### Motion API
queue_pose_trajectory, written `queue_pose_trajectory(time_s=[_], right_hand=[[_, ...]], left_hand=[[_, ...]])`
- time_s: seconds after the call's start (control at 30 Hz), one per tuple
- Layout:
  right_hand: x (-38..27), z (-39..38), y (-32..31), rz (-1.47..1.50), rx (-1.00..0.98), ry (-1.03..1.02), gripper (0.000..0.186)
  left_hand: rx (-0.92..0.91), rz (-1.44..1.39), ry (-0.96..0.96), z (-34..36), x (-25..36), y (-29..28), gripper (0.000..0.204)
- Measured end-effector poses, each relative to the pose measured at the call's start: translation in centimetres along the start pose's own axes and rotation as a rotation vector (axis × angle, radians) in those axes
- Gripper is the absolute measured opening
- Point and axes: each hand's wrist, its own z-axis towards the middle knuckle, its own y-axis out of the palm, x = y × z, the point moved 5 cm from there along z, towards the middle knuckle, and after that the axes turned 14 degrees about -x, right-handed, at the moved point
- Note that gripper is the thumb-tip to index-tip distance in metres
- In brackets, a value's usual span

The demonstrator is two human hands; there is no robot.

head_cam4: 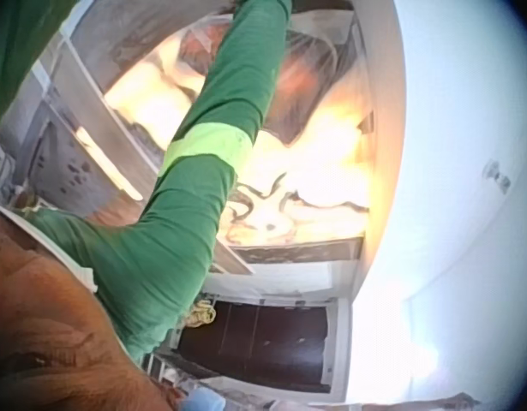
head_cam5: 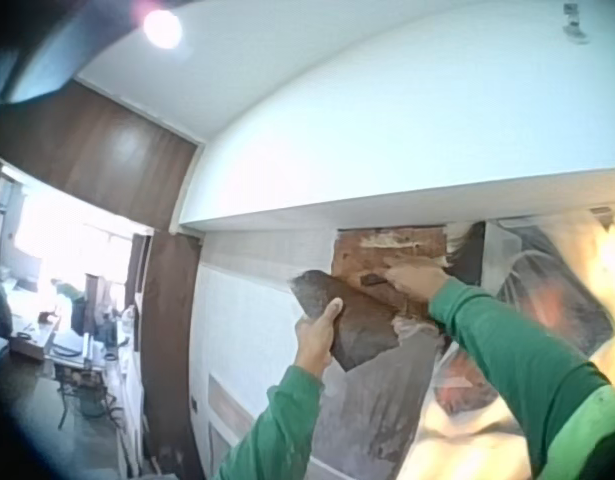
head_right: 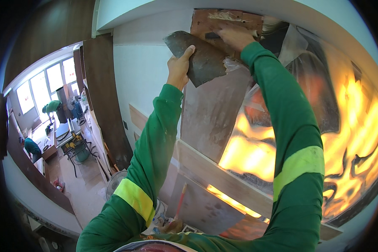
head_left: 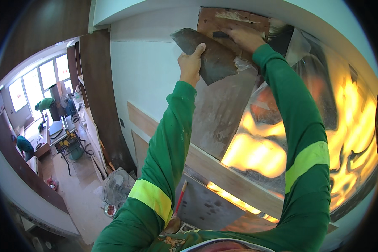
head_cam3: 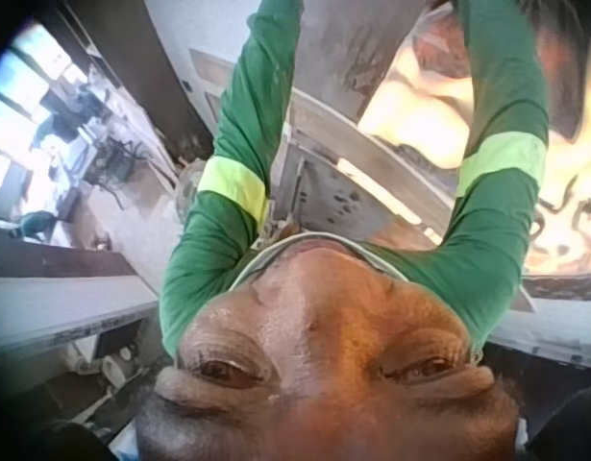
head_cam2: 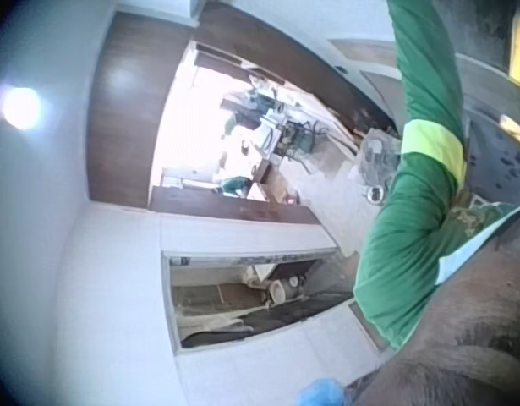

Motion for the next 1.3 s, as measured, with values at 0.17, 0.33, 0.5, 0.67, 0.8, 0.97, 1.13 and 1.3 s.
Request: queue_pose_trajectory(time_s=[0.17,0.33,0.5,0.67,0.8,0.97,1.13,1.3], right_hand=[[-2.1,5.0,0.6,-0.126,0.057,0.046,0.022],[-2.6,6.5,1.5,-0.073,0.028,0.022,0.019],[-3.3,7.0,2.0,-0.082,-0.025,-0.004,0.03],[-2.1,6.8,3.0,-0.102,-0.045,-0.079,0.031],[-2.2,5.4,2.4,-0.146,-0.146,-0.094,0.035],[-1.5,1.9,1.2,-0.169,-0.158,-0.175,0.041],[-1.0,0.1,-0.7,-0.194,-0.268,-0.12,0.043],[-1.3,2.8,-0.6,-0.089,-0.137,-0.075,0.039]], left_hand=[[-0.008,-0.011,0.004,0.1,0.2,-0.6,0.038],[0.008,0.073,-0.015,0.2,0.0,-1.1,0.038],[0.006,0.067,0.007,0.5,0.3,-1.3,0.037],[0.006,0.034,0.021,0.4,-0.3,-1.1,0.038],[0.04,0.031,-0.009,-0.3,-0.4,-1.3,0.036],[0.06,-0.023,0.002,-0.5,-1.1,-1.3,0.035],[0.08,-0.022,0.017,-0.6,-1.1,-1.8,0.035],[0.072,-0.063,0.034,-0.9,-1.1,-1.8,0.037]])
